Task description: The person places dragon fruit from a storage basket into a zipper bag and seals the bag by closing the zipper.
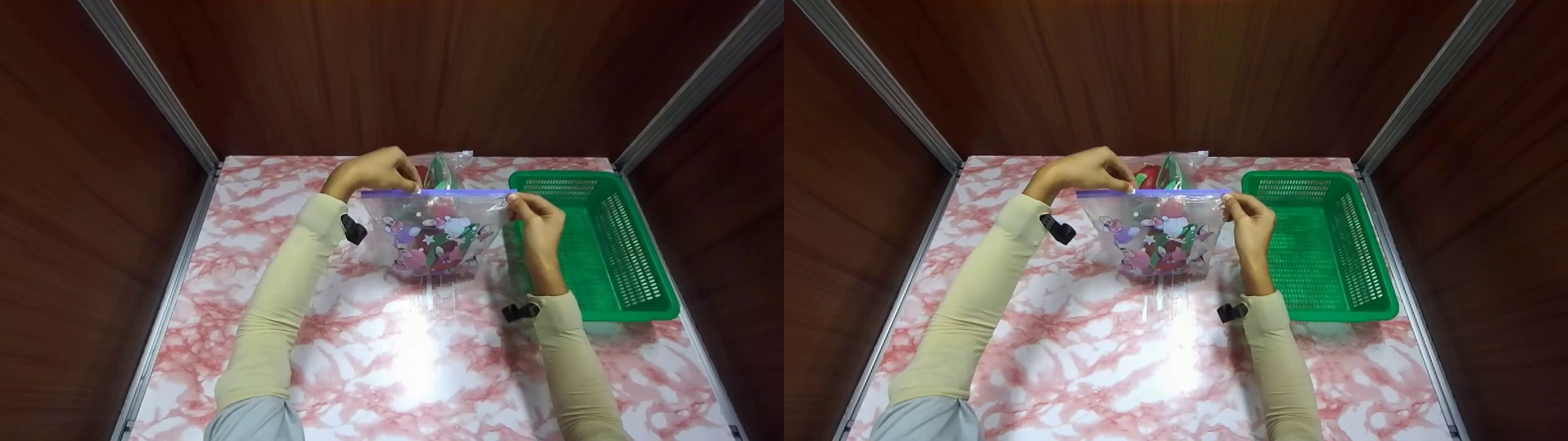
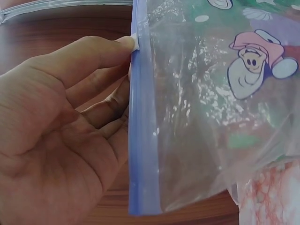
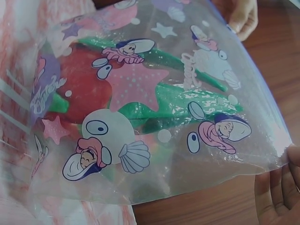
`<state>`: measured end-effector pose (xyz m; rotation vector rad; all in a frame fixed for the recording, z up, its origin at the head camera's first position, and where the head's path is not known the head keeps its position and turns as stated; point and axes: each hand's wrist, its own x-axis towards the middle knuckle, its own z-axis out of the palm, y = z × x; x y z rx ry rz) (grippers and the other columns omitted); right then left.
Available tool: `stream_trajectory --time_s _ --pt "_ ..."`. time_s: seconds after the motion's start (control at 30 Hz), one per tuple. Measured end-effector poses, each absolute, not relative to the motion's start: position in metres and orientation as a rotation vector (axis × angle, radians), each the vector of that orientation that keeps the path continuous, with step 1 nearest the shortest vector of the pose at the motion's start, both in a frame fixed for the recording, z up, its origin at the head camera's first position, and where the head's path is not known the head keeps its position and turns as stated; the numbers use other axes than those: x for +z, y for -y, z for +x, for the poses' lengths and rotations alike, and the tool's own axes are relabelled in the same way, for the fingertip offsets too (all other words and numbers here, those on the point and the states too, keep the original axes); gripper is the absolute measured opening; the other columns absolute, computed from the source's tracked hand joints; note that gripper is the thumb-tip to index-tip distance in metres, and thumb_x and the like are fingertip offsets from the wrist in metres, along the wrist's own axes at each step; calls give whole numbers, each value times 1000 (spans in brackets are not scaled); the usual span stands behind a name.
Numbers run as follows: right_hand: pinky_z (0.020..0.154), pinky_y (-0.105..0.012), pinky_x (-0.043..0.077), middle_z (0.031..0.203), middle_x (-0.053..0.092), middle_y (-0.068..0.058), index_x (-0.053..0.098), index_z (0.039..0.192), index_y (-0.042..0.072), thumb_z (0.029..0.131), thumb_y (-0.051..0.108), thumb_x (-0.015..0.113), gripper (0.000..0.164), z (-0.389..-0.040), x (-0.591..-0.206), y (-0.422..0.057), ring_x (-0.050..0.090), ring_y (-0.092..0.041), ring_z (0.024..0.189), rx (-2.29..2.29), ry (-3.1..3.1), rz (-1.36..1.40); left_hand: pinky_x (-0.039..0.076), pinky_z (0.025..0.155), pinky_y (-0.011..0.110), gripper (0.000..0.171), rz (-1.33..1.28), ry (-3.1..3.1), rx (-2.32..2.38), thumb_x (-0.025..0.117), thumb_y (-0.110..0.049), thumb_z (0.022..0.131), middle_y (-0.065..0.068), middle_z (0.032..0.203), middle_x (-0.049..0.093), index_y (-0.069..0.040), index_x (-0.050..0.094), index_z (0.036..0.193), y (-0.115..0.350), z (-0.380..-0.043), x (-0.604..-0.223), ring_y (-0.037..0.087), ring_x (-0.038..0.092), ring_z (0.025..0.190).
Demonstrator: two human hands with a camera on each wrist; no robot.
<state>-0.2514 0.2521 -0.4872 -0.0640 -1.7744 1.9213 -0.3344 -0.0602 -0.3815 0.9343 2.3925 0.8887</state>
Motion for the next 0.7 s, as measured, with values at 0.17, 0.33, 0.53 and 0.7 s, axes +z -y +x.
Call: stream_trajectory --time_s 0.17,0.33,0.53,0.7 --pt "60 -22 57 72 75 5 76 98 -17 95 0 78 17 -253 -489 -253 65 -8 63 1910 1769 -62 54 84 24 22 920 -2386 903 73 -17 100 14 116 79 -3 82 115 64 -334 -382 14 60 92" --pt "60 -22 57 71 74 5 76 96 -17 94 -1 78 16 -252 -489 -254 65 -8 62 1911 1765 -54 54 83 24 22 912 -2383 911 74 -16 100 14 116 79 -3 81 116 68 -335 -382 14 61 91" --pt "60 -22 57 71 74 5 76 97 -17 94 -1 78 17 -252 -489 -255 66 -7 63 1900 1777 -62 54 81 22 23 893 -2385 920 75 -17 99 12 116 78 -3 81 117 73 -334 -381 15 60 91" --pt "60 -21 56 70 74 5 76 97 -17 94 -1 77 16 -251 -488 -254 65 -7 63 1901 1771 -59 53 78 22 25 875 -2401 915 76 -17 99 12 113 78 -2 81 118 76 -333 -380 14 59 88"
